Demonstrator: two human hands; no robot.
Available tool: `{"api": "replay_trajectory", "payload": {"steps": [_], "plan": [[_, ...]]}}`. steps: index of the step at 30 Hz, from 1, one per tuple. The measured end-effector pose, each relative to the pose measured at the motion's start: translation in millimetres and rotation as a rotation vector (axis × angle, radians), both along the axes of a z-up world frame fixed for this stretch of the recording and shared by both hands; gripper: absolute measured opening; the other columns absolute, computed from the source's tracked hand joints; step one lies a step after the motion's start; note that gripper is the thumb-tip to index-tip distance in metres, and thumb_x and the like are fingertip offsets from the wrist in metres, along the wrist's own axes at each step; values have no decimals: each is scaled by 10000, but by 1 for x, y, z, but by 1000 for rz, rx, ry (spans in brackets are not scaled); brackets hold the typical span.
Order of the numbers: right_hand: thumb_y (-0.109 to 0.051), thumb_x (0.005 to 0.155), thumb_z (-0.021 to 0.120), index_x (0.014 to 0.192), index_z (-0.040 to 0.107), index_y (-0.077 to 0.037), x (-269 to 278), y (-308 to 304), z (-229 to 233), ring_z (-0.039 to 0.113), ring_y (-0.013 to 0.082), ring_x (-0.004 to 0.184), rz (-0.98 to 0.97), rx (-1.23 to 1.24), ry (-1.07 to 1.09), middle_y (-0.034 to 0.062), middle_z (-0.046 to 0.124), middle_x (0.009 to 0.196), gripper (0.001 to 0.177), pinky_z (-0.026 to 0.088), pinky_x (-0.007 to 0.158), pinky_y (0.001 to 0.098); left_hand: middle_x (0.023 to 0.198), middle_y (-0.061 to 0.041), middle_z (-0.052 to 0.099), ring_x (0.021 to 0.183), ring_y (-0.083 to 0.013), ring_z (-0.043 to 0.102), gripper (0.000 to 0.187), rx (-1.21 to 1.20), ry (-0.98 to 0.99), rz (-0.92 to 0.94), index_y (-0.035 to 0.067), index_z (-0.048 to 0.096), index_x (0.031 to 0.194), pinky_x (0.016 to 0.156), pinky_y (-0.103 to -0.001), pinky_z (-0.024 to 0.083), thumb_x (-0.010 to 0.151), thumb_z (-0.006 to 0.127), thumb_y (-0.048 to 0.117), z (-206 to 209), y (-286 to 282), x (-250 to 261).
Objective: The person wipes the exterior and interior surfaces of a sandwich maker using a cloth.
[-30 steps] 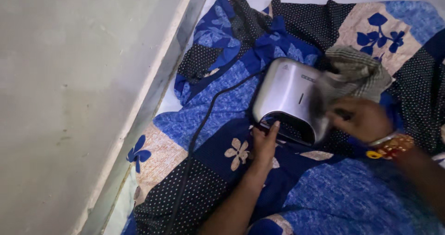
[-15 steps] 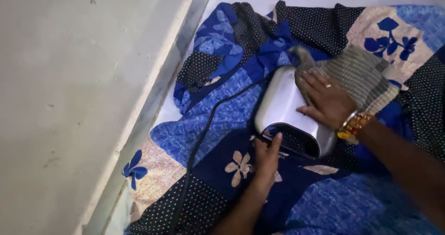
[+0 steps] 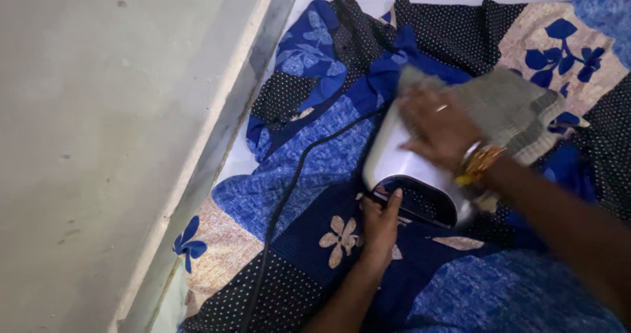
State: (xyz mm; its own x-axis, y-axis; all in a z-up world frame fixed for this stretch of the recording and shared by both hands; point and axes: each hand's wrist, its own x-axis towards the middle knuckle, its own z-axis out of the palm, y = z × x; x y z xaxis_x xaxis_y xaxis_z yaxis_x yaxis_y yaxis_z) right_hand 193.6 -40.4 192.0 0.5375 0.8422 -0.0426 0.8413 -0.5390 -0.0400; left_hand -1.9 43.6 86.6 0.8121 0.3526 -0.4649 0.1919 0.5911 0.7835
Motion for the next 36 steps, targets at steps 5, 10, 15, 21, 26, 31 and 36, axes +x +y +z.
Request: {"api": "replay_trajectory", "payload": {"steps": [5,10,15,21,26,31,36], "plan": [[-697,755,558,1536,415,-163,-50,11,2,300,354,1469,270,-144,80,142,357,1589,956,162,1164,577,1206,-53,678,1072,-127,647,411,-27,-116,-11,26,542,1311,935,-283,518,937,654,154,-11,-1,1],[-477,919,584,1533,417,-35,14,2,4,361,332,1499,5,-20,-33,176,407,1593,775,242,1255,478,1113,-78,691,966,-152,643,362,-41,-89,9,-18,594,1244,853,-308,526,950,700,164,-10,1,1],[-711,849,498,1509,355,-74,-33,4,-16,245,339,1514,184,-27,24,178,335,1577,929,187,1242,491,1087,-69,685,958,-135,633,383,123,-159,35,-12,581,1235,842,-292,535,935,723,180,-5,0,-1],[-684,957,405,1562,279,-28,25,9,-3,201,351,1521,22,-90,45,217,246,1664,901,148,1189,538,1077,-93,699,925,-161,643,354,-21,-40,-70,-19,638,1234,805,-314,530,965,690,205,6,7,-5],[-789,690,558,1602,314,-191,-62,30,-3,198,316,1532,107,-274,222,137,240,1677,1117,145,1177,526,1238,-38,604,1075,-150,588,476,-83,-81,-22,75,478,1369,877,-327,506,944,650,203,13,10,-3],[-590,862,561,1558,357,-207,4,33,3,269,290,1515,-4,-244,284,70,295,1675,820,278,1188,490,1286,-137,648,1175,-221,603,450,142,-107,-72,-10,565,1411,1003,-329,483,1010,651,173,2,-1,-6],[-677,827,582,1572,303,-198,-15,43,10,187,297,1533,124,-346,112,125,218,1664,929,102,1191,594,1181,-151,681,1046,-207,638,408,15,-133,23,-22,614,1315,888,-323,524,972,704,181,-6,-3,-2]]}}
